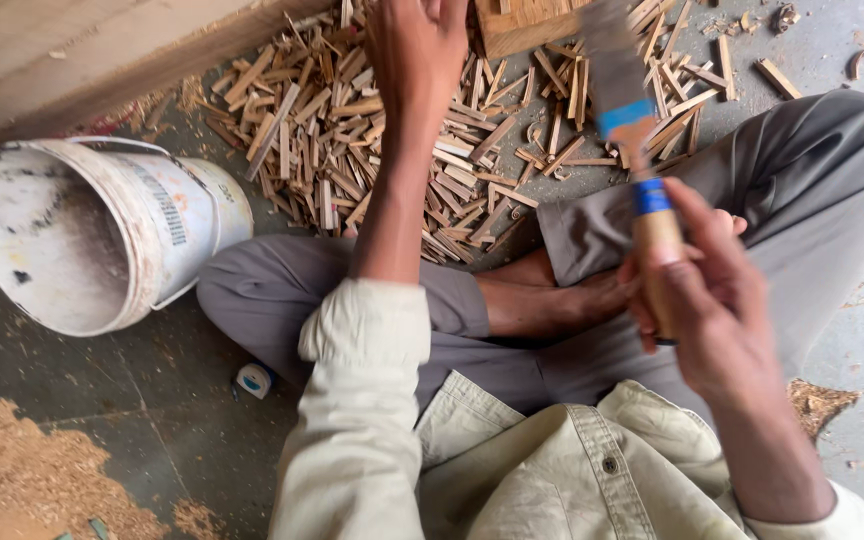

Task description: The person carves wood with a chisel, using their hands to remove wood shavings and holding a wooden block on the floor.

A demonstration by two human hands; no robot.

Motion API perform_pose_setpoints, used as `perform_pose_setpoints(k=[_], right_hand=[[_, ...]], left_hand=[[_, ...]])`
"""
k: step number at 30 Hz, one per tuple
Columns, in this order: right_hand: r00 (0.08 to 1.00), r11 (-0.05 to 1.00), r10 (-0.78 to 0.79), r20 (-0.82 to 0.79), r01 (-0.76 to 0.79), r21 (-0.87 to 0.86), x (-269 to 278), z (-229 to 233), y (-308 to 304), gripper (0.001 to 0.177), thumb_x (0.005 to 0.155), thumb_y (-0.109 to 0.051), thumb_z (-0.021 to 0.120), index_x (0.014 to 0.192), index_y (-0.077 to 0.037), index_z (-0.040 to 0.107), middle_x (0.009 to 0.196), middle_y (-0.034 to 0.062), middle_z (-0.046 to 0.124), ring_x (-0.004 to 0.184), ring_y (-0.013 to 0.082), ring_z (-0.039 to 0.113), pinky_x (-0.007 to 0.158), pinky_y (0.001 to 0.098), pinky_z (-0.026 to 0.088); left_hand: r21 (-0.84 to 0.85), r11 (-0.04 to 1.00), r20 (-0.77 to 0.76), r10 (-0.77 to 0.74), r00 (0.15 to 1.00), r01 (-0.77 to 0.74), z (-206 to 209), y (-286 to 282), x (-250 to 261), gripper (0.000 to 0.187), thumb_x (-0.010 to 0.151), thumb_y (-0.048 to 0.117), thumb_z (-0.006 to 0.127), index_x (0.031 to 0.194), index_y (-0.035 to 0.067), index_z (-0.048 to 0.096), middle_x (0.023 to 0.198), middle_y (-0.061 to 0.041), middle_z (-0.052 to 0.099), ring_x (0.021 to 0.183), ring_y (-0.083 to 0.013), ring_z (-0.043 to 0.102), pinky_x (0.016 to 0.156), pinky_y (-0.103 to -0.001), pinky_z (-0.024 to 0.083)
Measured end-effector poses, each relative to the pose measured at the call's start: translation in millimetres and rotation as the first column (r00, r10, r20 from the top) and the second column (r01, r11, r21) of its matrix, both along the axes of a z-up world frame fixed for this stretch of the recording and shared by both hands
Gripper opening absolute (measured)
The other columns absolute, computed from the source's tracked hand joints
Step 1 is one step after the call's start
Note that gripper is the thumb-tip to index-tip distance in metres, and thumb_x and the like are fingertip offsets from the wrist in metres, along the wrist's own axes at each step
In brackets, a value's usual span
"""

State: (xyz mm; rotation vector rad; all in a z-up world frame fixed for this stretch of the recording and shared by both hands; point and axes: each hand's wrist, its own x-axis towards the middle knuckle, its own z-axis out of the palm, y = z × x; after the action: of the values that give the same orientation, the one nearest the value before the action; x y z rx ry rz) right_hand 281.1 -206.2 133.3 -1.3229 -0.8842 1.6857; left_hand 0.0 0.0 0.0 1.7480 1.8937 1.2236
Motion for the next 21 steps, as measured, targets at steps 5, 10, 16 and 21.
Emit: perform_pose_setpoints(k=[5, 10, 16, 21], right_hand=[[0.994, 0.992, 0.086, 0.066, -0.079, -0.098, -45, -2, 13, 0.060, 0.103, -0.024, 0.052, 0.160, -0.009, 0.039, 0.086, 0.0083, 0.062, 0.055, 0.0110, 0.050, 0.041, 0.0244, 0.041], [0.994, 0.991, 0.086, 0.064, -0.079, -0.113, -64, 1, 23, 0.059, 0.103, -0.028, 0.054, 0.158, -0.009, 0.042, 0.084, 0.0074, 0.063, 0.054, 0.0099, 0.051, 0.040, 0.0230, 0.041], [1.000, 0.980, 0.016, -0.008, -0.017, -0.197, -73, -6, 33, 0.058, 0.102, -0.027, 0.055, 0.156, -0.012, 0.044, 0.080, 0.0070, 0.061, 0.050, 0.0107, 0.049, 0.036, 0.0233, 0.036], [1.000, 0.970, -0.003, -0.018, -0.001, -0.244, -76, -5, 36, 0.054, 0.102, -0.026, 0.052, 0.153, -0.012, 0.043, 0.079, 0.0075, 0.061, 0.047, 0.0111, 0.048, 0.036, 0.0239, 0.037]], left_hand=[[-0.007, 0.932, -0.204, -0.356, 0.912, 0.362, 38, -81, -1, 0.041, 0.099, 0.029, 0.077, 0.132, 0.008, 0.065, 0.140, -0.016, 0.061, 0.127, -0.0308, 0.061, 0.109, -0.047, 0.053], [-0.075, 0.834, -0.332, -0.539, 0.775, 0.547, 51, -100, 5, 0.052, 0.095, 0.031, 0.082, 0.142, 0.023, 0.063, 0.159, -0.006, 0.046, 0.148, -0.0327, 0.043, 0.125, -0.047, 0.039], [-0.141, 0.828, -0.301, -0.558, 0.773, 0.543, 49, -90, 6, 0.040, 0.098, 0.016, 0.076, 0.137, 0.023, 0.070, 0.155, -0.002, 0.054, 0.147, -0.0280, 0.047, 0.124, -0.041, 0.042], [-0.153, 0.818, -0.228, -0.576, 0.785, 0.555, 46, -86, 4, 0.036, 0.097, 0.017, 0.077, 0.132, 0.023, 0.072, 0.150, -0.003, 0.058, 0.145, -0.0289, 0.048, 0.120, -0.047, 0.042]])
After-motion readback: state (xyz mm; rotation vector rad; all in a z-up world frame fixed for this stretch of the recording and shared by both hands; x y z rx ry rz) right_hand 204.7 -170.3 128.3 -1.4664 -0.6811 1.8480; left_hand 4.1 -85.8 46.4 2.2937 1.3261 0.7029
